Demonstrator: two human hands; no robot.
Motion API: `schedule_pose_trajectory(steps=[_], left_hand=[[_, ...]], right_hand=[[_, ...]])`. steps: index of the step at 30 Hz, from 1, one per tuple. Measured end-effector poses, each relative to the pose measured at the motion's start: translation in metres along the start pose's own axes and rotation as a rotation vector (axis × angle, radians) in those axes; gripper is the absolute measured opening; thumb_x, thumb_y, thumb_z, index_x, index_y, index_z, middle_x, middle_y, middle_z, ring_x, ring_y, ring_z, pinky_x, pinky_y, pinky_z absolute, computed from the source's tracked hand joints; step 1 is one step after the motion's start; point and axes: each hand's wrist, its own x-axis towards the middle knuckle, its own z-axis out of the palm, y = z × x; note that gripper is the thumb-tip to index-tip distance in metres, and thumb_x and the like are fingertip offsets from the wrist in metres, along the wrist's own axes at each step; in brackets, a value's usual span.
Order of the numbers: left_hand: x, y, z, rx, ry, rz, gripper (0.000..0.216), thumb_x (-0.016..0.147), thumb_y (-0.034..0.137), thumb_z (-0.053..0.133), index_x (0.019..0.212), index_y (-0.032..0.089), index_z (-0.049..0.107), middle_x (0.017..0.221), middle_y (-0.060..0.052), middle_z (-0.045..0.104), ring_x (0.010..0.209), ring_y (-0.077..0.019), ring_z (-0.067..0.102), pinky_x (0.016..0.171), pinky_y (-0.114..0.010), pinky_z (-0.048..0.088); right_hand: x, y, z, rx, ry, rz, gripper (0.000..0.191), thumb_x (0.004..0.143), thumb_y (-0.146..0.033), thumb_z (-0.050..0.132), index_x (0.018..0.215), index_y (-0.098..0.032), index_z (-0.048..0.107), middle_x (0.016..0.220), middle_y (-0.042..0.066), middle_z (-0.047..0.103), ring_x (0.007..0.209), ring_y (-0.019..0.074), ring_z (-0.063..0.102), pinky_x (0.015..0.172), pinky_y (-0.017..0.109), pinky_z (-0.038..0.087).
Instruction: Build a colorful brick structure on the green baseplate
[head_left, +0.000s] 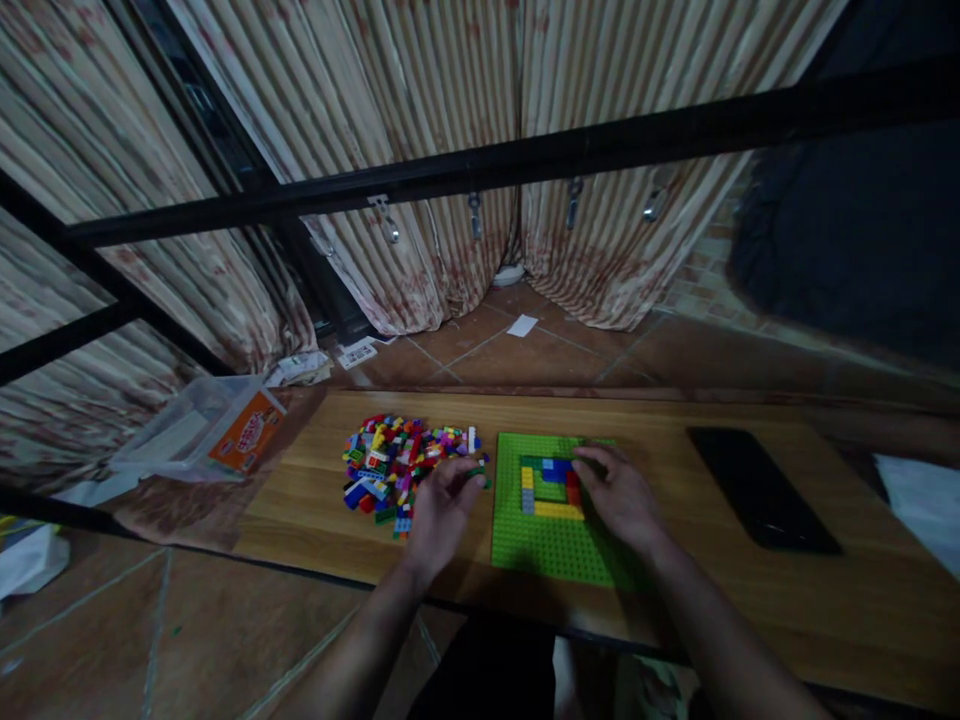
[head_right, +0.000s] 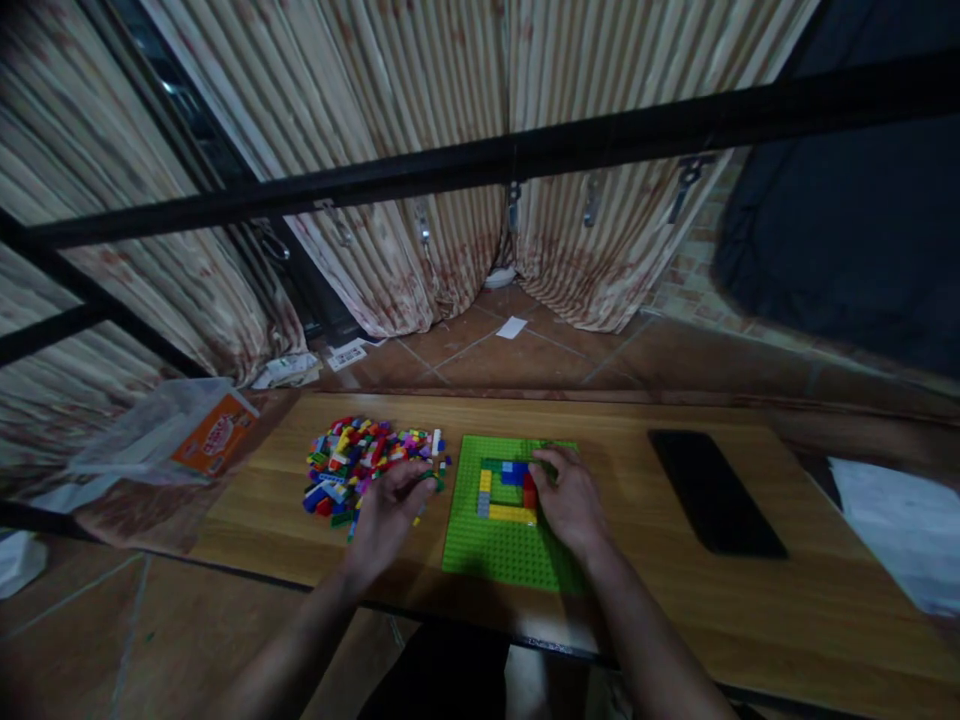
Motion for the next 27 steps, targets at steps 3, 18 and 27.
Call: schedule_pose_trajectory(steps=[3,18,27], left_hand=[[-0.001,0.004,0.024,-0.016,-0.066,-0.014,0.015,0.079,0.030,0.063,0.086,0.017,0.064,0.077,-0.001,0.064,0.072,-0.0130,0.060,0.065,-0.022,0.047],[-0.001,0.008,0.075,0.531,-0.087,0.302,0.014,0.081,0.009,0.057,0.092,0.019,0.058,0.093,-0.004,0.060,0.091,-0.0183,0.057,0.084,-0.033,0.047],[-0.001,0.004,0.084,0.547,-0.058,0.231,0.017,0.074,0.005,0.061,0.083,0.019,0.058,0.088,-0.002,0.057,0.082,-0.0158,0.057,0.076,-0.030,0.048]], right_hand=[[0.000,-0.002,-0.006,0.003,0.004,-0.007,0.033,0.084,-0.038,0.047,0.099,-0.017,0.069,0.111,0.012,0.066,0.101,0.0226,0.062,0.096,0.041,0.045],[-0.001,-0.013,-0.015,-0.028,-0.018,-0.022,0.027,0.087,-0.030,0.047,0.099,-0.017,0.068,0.106,0.010,0.066,0.094,0.0197,0.064,0.089,0.034,0.048],[-0.002,-0.013,-0.015,-0.042,-0.017,-0.051,0.024,0.087,-0.028,0.047,0.097,-0.020,0.068,0.105,0.008,0.067,0.092,0.0189,0.064,0.087,0.033,0.048]])
